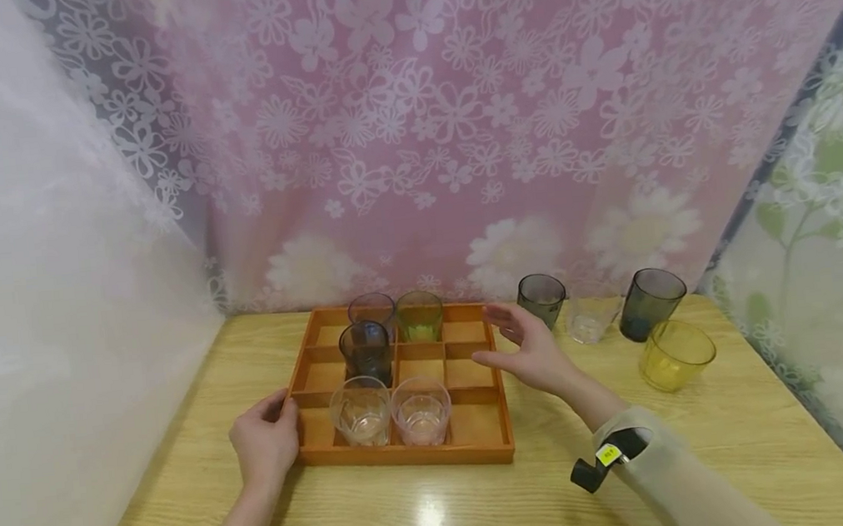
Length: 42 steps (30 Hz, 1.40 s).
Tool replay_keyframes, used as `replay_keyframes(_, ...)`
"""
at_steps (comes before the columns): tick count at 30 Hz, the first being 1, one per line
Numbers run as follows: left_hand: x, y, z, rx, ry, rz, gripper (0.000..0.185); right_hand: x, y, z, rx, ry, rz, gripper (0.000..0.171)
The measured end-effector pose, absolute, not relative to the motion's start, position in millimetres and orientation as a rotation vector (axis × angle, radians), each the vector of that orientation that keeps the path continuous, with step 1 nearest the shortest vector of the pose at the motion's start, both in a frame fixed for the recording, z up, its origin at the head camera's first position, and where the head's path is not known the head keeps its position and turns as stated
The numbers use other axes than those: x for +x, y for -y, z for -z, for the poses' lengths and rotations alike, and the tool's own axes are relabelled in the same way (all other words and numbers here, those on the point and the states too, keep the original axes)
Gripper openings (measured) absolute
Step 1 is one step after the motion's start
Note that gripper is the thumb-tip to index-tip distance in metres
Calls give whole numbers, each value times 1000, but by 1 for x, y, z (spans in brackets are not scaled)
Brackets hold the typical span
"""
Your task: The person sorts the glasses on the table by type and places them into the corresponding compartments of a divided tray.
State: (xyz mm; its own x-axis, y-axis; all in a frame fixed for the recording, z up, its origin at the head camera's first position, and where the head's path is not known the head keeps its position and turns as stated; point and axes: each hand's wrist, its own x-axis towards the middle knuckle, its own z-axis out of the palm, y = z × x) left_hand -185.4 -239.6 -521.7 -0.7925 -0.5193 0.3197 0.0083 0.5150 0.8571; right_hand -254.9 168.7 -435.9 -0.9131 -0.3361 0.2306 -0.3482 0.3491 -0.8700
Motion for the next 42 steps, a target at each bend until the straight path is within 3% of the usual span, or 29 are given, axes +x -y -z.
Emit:
replay_keyframes(31,-184,241,524,449,2239,1269,20,-198,-256,425,589,2437,-1467,69)
replay_keyframes(42,-184,239,521,421,2227,1260,20,-187,-292,422,513,2444,-1378,74)
